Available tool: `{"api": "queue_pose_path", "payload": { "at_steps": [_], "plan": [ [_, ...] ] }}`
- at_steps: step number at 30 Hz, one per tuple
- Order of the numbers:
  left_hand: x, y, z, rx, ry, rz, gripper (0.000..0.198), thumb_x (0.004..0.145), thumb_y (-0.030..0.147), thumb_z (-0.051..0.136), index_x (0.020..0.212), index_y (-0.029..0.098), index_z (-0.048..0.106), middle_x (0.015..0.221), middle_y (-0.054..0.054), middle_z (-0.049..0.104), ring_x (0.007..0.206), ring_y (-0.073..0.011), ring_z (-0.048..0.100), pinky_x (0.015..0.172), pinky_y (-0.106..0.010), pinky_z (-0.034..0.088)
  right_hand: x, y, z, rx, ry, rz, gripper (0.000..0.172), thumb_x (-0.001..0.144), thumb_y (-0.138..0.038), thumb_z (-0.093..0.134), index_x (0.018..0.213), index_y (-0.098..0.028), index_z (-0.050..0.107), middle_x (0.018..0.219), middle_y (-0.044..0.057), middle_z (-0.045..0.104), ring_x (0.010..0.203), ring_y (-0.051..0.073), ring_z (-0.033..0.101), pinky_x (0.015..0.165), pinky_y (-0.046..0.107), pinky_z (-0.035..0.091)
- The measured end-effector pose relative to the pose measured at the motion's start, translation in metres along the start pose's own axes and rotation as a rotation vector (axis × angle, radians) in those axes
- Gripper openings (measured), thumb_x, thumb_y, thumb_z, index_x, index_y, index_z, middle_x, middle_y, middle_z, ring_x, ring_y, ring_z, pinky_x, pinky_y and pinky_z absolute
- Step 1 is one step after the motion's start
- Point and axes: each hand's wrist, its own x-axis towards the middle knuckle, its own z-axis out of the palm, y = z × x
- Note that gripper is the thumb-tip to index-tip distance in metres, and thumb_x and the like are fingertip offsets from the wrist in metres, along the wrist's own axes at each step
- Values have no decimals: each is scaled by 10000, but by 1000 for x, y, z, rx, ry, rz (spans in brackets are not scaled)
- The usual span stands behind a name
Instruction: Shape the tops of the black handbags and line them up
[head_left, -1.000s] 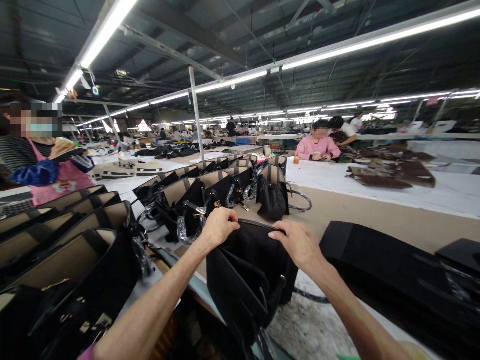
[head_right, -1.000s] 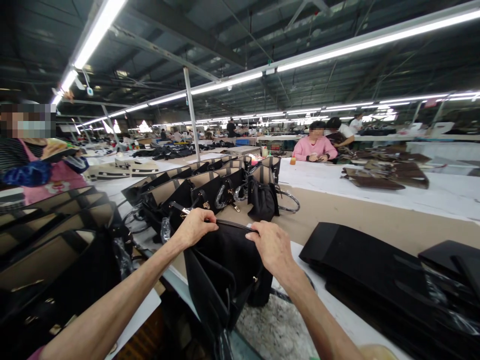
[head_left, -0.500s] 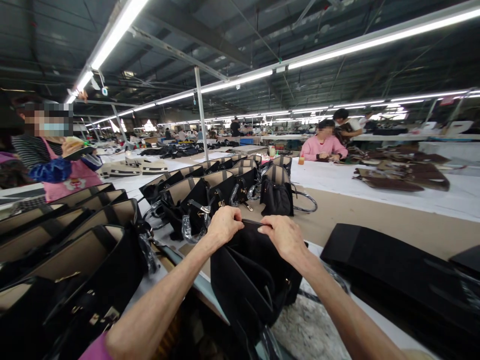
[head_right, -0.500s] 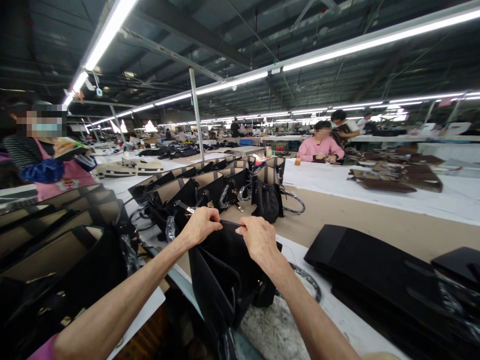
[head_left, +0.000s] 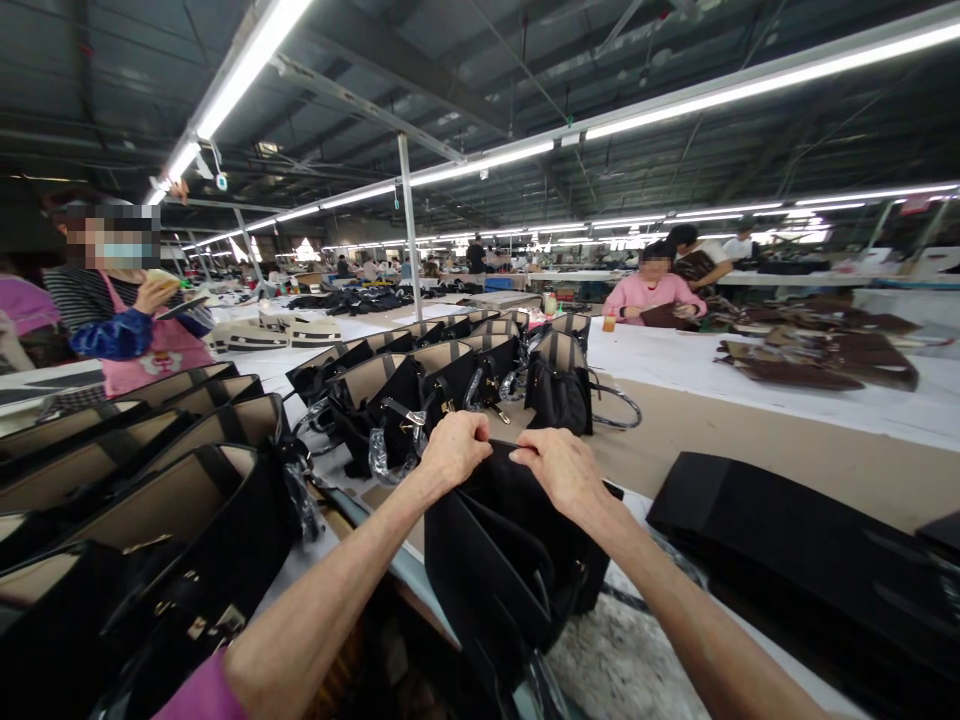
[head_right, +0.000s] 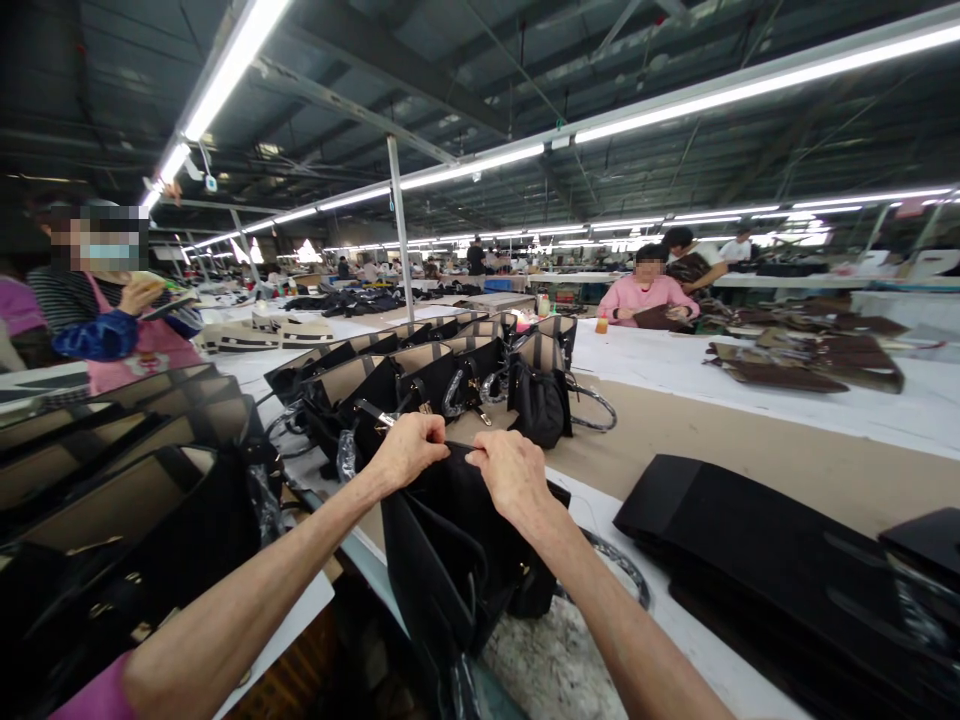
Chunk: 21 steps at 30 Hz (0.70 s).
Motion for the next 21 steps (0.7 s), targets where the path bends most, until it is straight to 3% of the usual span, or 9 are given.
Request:
{"api": "queue_pose_path", "payload": {
  "at_steps": [9, 14, 18, 21],
  "plan": [
    [3, -4, 1, -61, 18, 41, 119, 567, 112, 541, 639, 175, 470, 569, 56, 512, 552, -89, 450, 496, -191, 296, 13, -17, 5, -16, -39, -24, 156, 776, -318, 514, 714, -251, 640, 768, -4, 657, 764, 165, 576, 555, 243, 297],
    [3, -6, -4, -222, -90, 16, 280, 559, 127, 606, 802, 182, 475, 585, 54, 592, 539, -96, 500, 524, -194, 330, -15, 12, -13, -28, -85, 88, 180, 789, -284, 496, 685, -236, 635, 748, 4, 650, 755, 170, 572, 574, 249, 313],
    [2, -7, -6, -278, -116, 17, 283, 561, 133, 604, 814, 179, 487, 579, 58, 598, 528, -94, 504, 536, -198, 346, -46, 41, -24, 9, -19, 121, 205, 818, -293, 459, 752, -235, 644, 825, 8, 633, 809, 165, 553, 654, 253, 343],
    [1, -8, -6, -309, -118, 9, 271, 560, 129, 593, 804, 181, 487, 564, 64, 589, 516, -88, 491, 531, -194, 343, -58, 49, -24, 20, 25, 119, 196, 819, -280, 456, 798, -227, 644, 845, 14, 628, 841, 169, 546, 710, 263, 351]
  ]
}}
